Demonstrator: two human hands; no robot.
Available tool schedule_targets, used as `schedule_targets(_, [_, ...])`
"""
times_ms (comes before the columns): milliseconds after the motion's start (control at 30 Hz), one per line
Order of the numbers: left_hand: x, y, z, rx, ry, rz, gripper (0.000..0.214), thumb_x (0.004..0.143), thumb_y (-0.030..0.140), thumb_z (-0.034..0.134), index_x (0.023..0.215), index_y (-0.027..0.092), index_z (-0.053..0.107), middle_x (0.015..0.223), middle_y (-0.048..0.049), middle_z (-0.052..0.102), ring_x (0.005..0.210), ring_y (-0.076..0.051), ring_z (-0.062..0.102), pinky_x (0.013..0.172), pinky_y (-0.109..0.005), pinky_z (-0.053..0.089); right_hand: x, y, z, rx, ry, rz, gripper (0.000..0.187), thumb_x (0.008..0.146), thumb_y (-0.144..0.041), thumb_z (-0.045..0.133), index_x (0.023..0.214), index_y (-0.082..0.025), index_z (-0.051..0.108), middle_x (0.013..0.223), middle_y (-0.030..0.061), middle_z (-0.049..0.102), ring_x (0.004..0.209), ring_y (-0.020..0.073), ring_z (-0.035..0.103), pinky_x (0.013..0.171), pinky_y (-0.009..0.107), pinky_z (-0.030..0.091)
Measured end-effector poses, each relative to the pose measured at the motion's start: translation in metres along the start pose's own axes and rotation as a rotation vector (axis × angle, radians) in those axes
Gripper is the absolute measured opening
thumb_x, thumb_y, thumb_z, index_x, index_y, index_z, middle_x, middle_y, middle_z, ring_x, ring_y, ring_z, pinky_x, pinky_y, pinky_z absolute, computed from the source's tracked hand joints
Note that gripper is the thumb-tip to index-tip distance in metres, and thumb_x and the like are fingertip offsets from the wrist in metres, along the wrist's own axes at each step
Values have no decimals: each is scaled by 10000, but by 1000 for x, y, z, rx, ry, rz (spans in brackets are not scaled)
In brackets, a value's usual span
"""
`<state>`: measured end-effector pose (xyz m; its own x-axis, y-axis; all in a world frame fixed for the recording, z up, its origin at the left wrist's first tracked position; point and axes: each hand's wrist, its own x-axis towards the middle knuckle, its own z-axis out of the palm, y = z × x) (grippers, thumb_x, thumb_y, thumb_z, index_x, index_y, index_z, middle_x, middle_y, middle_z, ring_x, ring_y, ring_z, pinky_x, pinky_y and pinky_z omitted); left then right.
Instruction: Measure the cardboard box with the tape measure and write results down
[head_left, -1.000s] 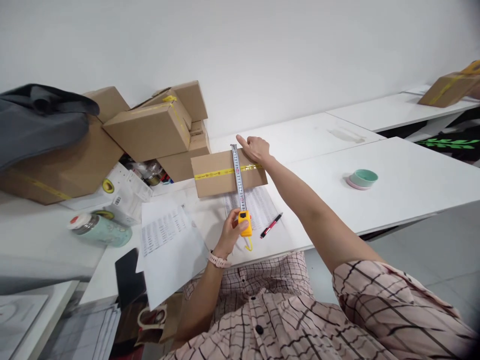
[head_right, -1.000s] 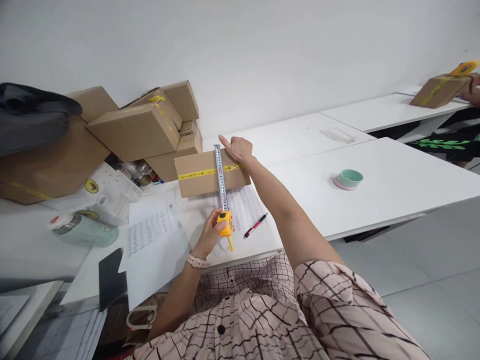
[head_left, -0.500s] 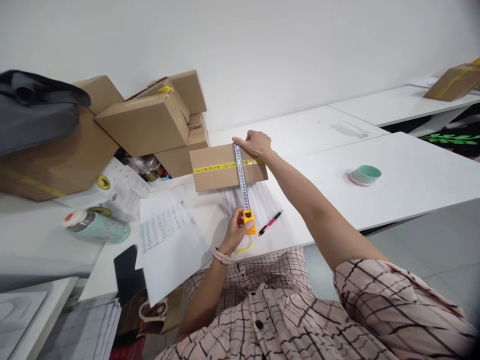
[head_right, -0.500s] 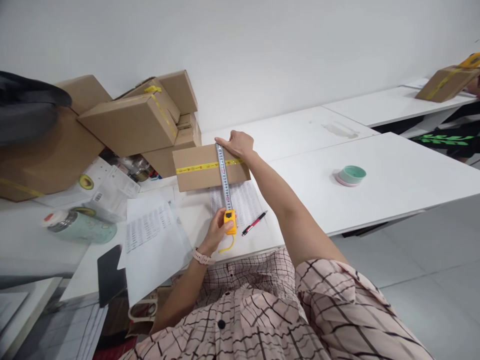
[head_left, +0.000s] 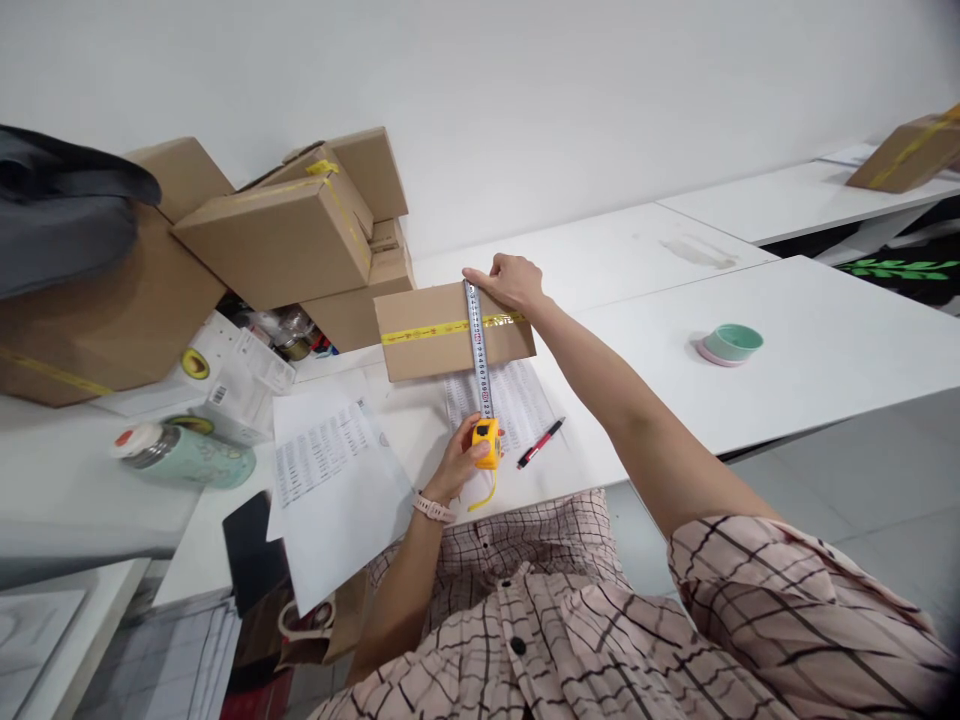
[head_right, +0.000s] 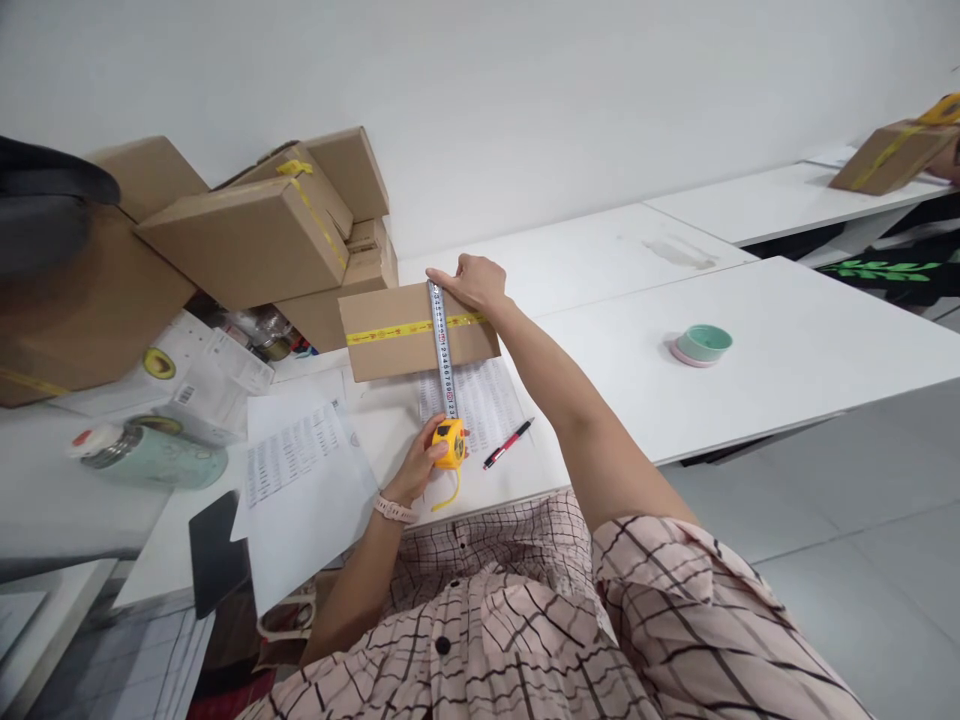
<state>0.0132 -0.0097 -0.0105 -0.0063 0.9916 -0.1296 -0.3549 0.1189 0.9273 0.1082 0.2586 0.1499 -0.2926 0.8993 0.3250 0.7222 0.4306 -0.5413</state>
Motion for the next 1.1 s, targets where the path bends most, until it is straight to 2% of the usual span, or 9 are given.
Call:
schedule_targets(167, [0,2,3,12,-2,14,656,682,434,833,1224,216,534,1078,-82,688,833,-179,665,787,-348,551,0,1,1,-7,1,-3,611,844,-776,494,868,-185,646,943,130,716,885,270,646,793,382,465])
schedule_targets(267, [-8,0,2,18,34,36,685,690,456,834,1259,224,532,1115,-97,697,923,-211,676,833,-362,544,-1,2,1,-10,4,-8,635,875,-791,432,862,-188,634,932,128,710,891,266,646,792,372,457])
schedule_targets(400, [-34,-10,-4,29,62,96,762,697,482,845,1337,244,507,1201,-120,695,1061,-250,666,921,-384,520,-2,3,1,2,10,-13,645,912,-785,370,840,-193,618,890,115,696,877,257,638,785,358,444])
schedule_targets(533, [-62,-25,-11,97,30,101,747,708,489,843,1336,232,533,1209,-125,683,1061,-250,656,899,-366,522,-13,-1,-2,-11,27,-33,597,914,-750,421,861,-188,619,895,108,679,885,255,607,797,357,430])
schedule_targets(633, [-71,-30,-12,158,28,81,751,707,475,842,1340,224,524,1211,-124,672,1068,-247,645,890,-357,525,-40,-1,-4,-31,68,-83,550,931,-701,428,902,-187,621,927,110,664,925,270,577,830,374,416])
schedule_targets(767, [-72,-29,-9,227,7,51,761,691,446,847,1336,214,517,1208,-113,661,1093,-247,626,898,-350,523,-99,13,6,-80,138,-149,426,942,-601,466,947,-203,619,980,121,658,1004,294,538,900,407,389])
schedule_targets(933, [-68,-26,-6,296,-34,46,733,705,422,825,1329,193,516,1155,-96,660,1037,-226,621,886,-335,520,-153,42,25,-52,85,-255,340,948,-525,487,937,-213,622,1114,125,683,1053,279,556,974,421,373])
schedule_targets(1000, [-70,-26,-5,315,-34,58,733,707,421,817,1334,194,512,1151,-92,660,1038,-228,620,896,-340,518,-160,47,21,45,72,-256,377,984,-524,422,962,-213,634,1160,118,688,1093,264,569,1002,418,380])
schedule_targets(1100, [-79,-22,0,419,-45,48,745,718,415,814,1357,191,503,1162,-96,662,1039,-239,623,916,-360,514,-167,45,-4,303,98,-133,550,1043,-551,204,1057,-225,647,1103,93,698,1035,226,612,924,393,458])
